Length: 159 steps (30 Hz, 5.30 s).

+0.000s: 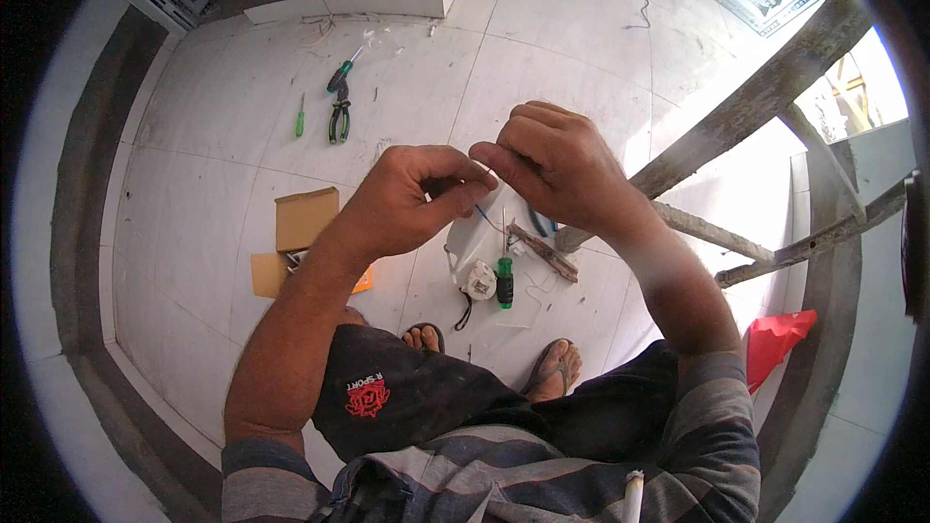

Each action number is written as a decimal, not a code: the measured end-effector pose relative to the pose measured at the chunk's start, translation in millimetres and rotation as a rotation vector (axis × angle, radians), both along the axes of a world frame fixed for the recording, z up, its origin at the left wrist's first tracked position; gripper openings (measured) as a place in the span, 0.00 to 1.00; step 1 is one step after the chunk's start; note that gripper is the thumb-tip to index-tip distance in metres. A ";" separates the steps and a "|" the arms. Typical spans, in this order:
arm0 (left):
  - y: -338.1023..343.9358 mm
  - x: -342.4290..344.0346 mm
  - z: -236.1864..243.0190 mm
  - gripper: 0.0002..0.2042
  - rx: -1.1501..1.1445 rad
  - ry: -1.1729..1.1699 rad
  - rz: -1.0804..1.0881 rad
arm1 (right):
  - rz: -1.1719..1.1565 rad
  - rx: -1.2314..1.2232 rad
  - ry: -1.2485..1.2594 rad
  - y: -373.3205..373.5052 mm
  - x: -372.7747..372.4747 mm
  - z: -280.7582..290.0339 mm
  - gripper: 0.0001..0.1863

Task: The person sits on the floor and uses a utility knife and pliers to strip and prepare wires on a white ceiling light fixture. After preparing the wires, the person stands and climbs a ladder to position the fixture against the ceiling.

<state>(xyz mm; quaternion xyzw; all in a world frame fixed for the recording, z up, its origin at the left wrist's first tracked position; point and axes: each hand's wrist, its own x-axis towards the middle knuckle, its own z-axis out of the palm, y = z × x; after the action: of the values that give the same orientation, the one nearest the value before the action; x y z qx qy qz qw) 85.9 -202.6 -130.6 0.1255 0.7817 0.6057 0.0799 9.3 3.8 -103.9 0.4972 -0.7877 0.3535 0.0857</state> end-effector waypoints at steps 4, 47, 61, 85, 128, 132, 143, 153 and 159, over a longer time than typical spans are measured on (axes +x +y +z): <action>3.9 -2.1 8.9 0.07 -0.087 0.051 0.015 | -0.101 -0.001 -0.133 0.9 0.2 -2.7 0.18; -81.4 6.1 33.0 0.11 -0.029 -0.102 0.091 | -0.199 -0.018 -0.576 -83.3 8.3 16.9 0.12; -251.3 -104.4 -169.8 0.08 0.822 -0.351 0.894 | -0.472 0.133 -0.964 -47.3 -25.7 -122.5 0.16; -306.2 -301.4 -463.5 0.23 -0.958 -0.404 0.699 | -0.250 0.268 -1.230 -21.3 -65.7 -215.8 0.10; -5.9 -38.2 20.3 0.12 0.320 -0.737 0.511 | -0.594 0.990 -0.567 160.0 52.9 -294.1 0.14; 18.8 -3.3 22.0 0.16 0.382 -0.672 0.490 | -0.588 0.903 -0.525 161.5 59.7 -294.3 0.12; 32.7 10.6 43.2 0.12 0.319 -0.596 0.447 | -0.500 0.285 -0.482 163.4 61.9 -289.3 0.21; 16.1 25.9 37.4 0.12 0.334 -0.566 0.489 | -0.567 -0.295 -1.455 130.9 33.8 -236.4 0.27; 12.1 33.7 39.2 0.12 0.317 -0.579 0.527 | -0.605 -0.354 -1.515 123.3 38.1 -230.4 0.21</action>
<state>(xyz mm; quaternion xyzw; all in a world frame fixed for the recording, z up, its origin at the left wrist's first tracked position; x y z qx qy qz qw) 119.7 -190.5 -91.4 -0.2433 0.6294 0.7285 0.1181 47.5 127.2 -334.3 -0.1288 -0.6646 0.6725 -0.2991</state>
